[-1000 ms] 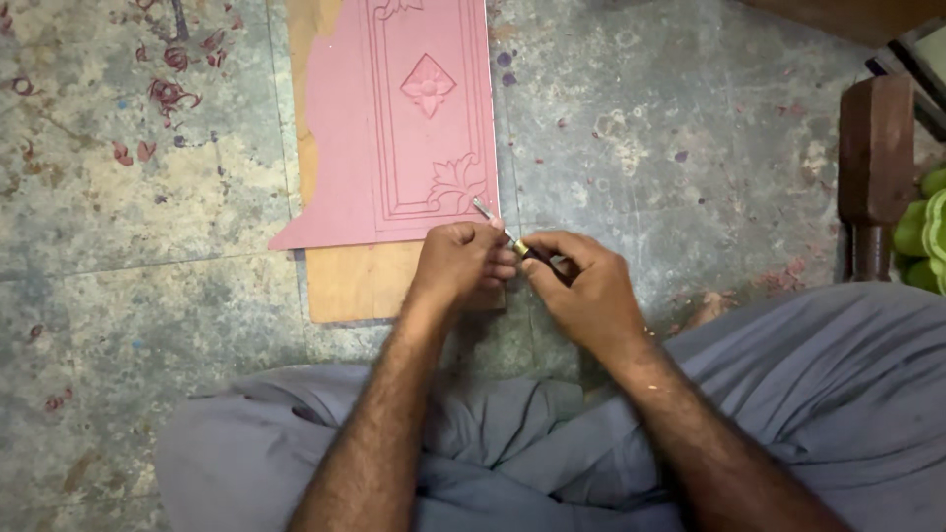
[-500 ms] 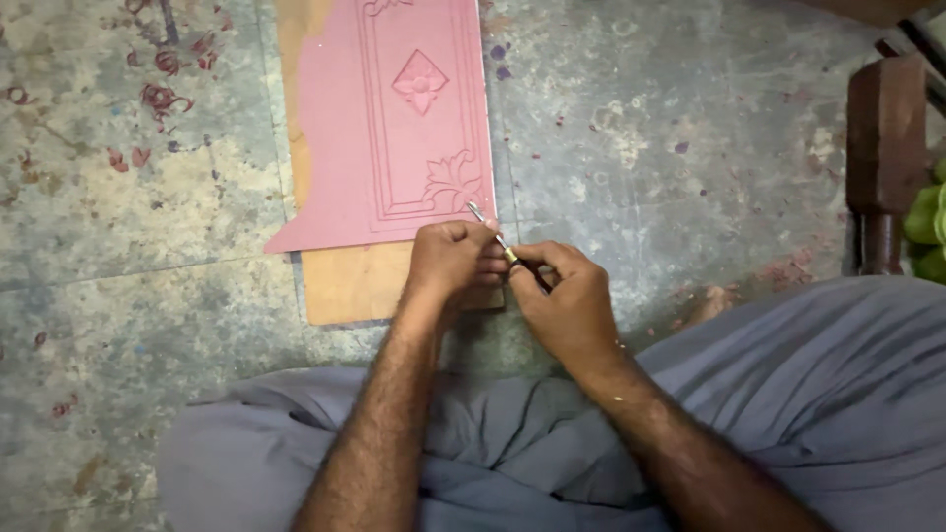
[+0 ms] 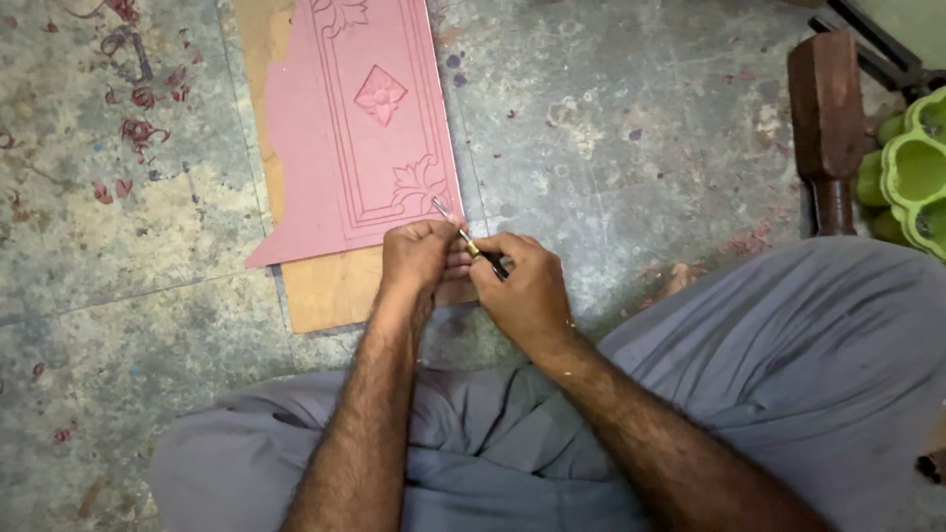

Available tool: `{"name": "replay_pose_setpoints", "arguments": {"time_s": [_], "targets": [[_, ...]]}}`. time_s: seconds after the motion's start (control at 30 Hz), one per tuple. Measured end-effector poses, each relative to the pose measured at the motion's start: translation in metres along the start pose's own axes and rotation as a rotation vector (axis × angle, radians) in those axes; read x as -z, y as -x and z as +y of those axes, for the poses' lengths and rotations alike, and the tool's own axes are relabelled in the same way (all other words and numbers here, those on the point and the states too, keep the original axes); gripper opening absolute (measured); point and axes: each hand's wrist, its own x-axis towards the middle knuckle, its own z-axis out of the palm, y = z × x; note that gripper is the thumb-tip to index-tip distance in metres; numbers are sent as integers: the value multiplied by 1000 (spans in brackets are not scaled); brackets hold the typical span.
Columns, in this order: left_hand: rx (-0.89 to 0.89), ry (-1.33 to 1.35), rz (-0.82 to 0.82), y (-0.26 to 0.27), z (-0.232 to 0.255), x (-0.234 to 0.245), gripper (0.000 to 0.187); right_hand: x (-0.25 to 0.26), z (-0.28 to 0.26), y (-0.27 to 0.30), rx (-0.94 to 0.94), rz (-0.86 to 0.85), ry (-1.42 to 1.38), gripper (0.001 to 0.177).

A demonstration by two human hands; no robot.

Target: The person carves decorative floral patterns into a pink panel using a small chisel and a wooden mallet.

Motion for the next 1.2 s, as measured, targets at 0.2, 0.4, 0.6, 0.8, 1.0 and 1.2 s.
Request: {"name": "replay_pose_setpoints", "arguments": {"time_s": [0.2, 0.4, 0.6, 0.8, 1.0, 1.2], "targets": [[51, 56, -5, -4, 6, 3, 23, 0, -6, -6, -10, -20, 21, 15], [42, 42, -34, 0, 6, 3, 26, 6, -11, -7, -52, -71, 26, 17], [49, 54, -35, -3, 3, 4, 26, 6, -11, -11, -79, -89, 0, 18], [64, 46, 0, -7, 2, 2, 22, 6, -12, -12, -45, -66, 34, 18], [55, 93, -27, -11, 1, 3, 22, 8, -15, -16, 57, -81, 135, 16], [-116, 8, 17, 8, 4, -7, 21, 23, -22, -32, 69, -124, 208, 18]]}}
